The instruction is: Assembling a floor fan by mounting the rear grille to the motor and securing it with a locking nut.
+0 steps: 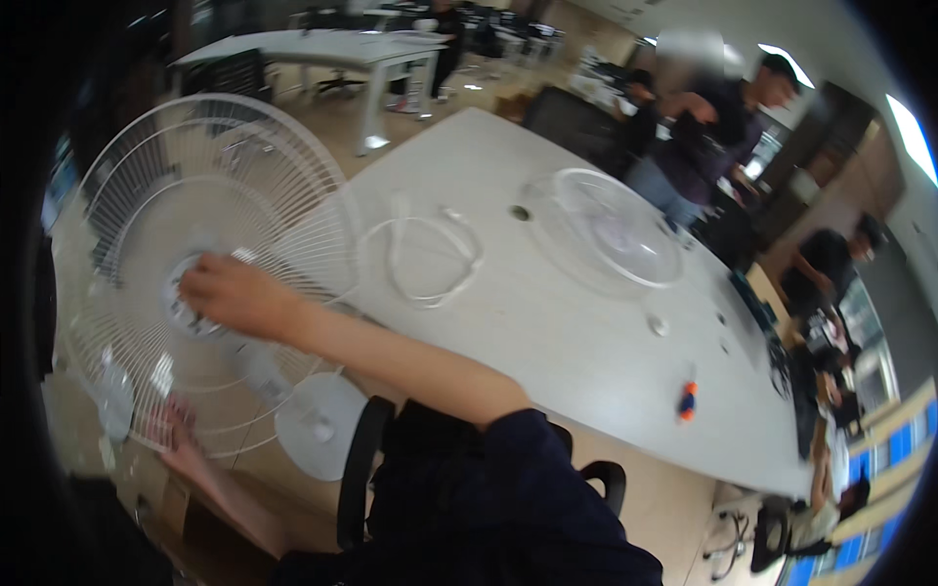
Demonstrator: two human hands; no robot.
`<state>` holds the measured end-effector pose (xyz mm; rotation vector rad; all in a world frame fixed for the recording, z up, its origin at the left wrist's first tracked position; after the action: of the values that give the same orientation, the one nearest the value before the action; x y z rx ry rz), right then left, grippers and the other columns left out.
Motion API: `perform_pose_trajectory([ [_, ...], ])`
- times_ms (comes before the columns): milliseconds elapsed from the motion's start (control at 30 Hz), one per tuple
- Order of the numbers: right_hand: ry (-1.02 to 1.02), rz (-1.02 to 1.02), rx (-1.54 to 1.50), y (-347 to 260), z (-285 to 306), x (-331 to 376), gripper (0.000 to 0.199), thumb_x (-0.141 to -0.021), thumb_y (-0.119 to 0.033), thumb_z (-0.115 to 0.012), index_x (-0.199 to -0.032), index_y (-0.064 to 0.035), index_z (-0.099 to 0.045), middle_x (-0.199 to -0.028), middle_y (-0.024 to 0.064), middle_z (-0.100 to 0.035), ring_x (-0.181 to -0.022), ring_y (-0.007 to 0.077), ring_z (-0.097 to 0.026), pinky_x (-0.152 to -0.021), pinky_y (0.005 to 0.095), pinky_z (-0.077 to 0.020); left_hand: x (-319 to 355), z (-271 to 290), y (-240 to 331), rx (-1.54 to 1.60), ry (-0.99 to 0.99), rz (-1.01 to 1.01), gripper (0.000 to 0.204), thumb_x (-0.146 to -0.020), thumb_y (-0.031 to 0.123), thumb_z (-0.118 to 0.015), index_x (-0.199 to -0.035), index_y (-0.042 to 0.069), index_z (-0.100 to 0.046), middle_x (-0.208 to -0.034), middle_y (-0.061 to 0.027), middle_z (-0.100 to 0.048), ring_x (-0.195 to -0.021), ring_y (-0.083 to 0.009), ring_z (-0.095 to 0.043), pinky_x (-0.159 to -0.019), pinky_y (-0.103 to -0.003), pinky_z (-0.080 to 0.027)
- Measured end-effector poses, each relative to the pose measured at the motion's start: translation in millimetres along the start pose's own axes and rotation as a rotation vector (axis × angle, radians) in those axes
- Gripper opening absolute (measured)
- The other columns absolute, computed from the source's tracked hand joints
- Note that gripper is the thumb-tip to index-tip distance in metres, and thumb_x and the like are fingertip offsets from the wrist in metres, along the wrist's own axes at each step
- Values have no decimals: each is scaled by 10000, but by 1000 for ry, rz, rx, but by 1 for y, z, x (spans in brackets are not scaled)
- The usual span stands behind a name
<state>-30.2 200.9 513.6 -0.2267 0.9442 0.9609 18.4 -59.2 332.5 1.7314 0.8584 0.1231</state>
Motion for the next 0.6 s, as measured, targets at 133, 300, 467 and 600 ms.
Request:
perform_pose_trajectory([
  [133, 97, 21, -101, 5, 2, 7, 365, -679, -37, -661, -1044, -38, -648, -1007, 62, -569, -921, 235, -549, -803, 307, -514, 15, -14, 5, 35, 30, 10, 375, -925, 134, -651, -1231, -25, -500, -1033, -193, -664, -798, -219, -679, -669, -317, -568],
  [300, -162, 26, -93, 6, -2, -9, 317, -740, -72, -646, -1056, -87, -639, -972, 62, -542, -911, 244, -531, -790, 347, -480, 23, -26, 38, 14, 79, 95, 343, -935, 131, -634, -1210, -27, -505, -1013, -183, -662, -807, -228, -683, -690, -328, -569],
  [467, -29, -192, -146, -5, -10, -1, 431, -662, -64, -757, -1072, -77, -624, -955, 83, -524, -879, 256, -525, -743, 358, -482, 31, -39, 48, 32, 89, 163, 337, -934, 127, -635, -1223, 8, -508, -1042, -174, -668, -859, -238, -683, -703, -336, -565],
  [600, 16, -350, -121, -19, -10, -4, 485, -628, -29, -786, -1074, -61, -601, -993, 108, -522, -909, 286, -538, -744, 362, -497, 31, -41, 48, 25, 92, 170, 329, -935, 107, -628, -1220, -3, -507, -1032, -170, -665, -855, -231, -684, -693, -326, -568],
])
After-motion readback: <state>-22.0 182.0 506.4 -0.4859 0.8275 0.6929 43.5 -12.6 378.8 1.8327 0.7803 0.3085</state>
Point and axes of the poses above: each hand's wrist, its own x-axis away from the middle knuckle, its own z-axis out of the back of the hand, y = z × x, the point moved 1 cm from there along -x, towards the middle knuckle
